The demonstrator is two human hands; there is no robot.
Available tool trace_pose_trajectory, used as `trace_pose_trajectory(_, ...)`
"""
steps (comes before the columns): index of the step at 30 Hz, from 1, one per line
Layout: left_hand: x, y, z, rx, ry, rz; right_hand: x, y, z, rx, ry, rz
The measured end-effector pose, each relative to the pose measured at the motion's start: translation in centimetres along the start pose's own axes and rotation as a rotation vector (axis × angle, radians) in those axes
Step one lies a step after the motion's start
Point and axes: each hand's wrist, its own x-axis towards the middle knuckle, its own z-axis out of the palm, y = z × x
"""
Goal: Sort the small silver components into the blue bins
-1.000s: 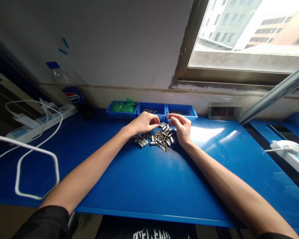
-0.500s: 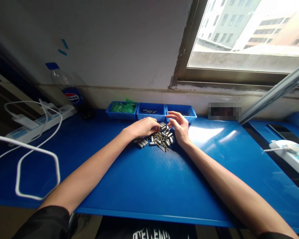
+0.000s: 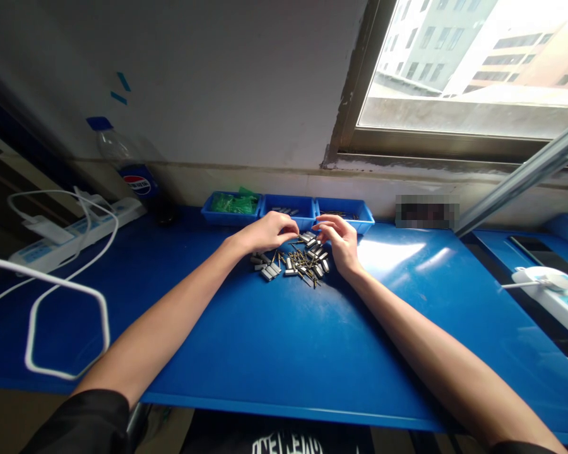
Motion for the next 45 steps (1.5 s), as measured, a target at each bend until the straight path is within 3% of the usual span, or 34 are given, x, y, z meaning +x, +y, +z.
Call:
trace_pose_trajectory(8, 0.2, 1.0, 0.0, -0.012, 0.166, -0.069, -0.4, -0.6, 0.1, -0.037, -0.197, 0.059)
trace_pose_trajectory(13, 0.3, 0.9, 0.4, 0.002, 0.207, -0.079, -0.5, -0.6, 0.1, -0.048, -0.229, 0.112)
trace_pose_trajectory(17, 0.2, 0.6, 0.5, 0.043, 0.116, -0.156, -0.4, -0.6, 0.1, -0.037, -0.162, 0.047)
trace_pose_trajectory(23, -0.2, -0.1, 0.8, 0.094, -0.052, -0.145, 0.1, 0.5, -0.2, -0.046, 0.13, -0.06)
trace_pose_trajectory(35, -0.2, 0.4, 1.4, 0.235, -0.103, -0.18, 0.1, 0.8, -0.1, -0.065, 0.057, -0.056)
trace_pose_trajectory(40, -0.1, 0.1, 0.9, 0.126, -0.024, -0.17, 0.2, 0.8, -0.2, -0.052, 0.049, -0.045)
trace_pose_trajectory(45, 0.2, 0.9, 0.4, -0.116, 0.192, -0.064, 0.1, 0.7, -0.1, -0.03, 0.032, -0.038)
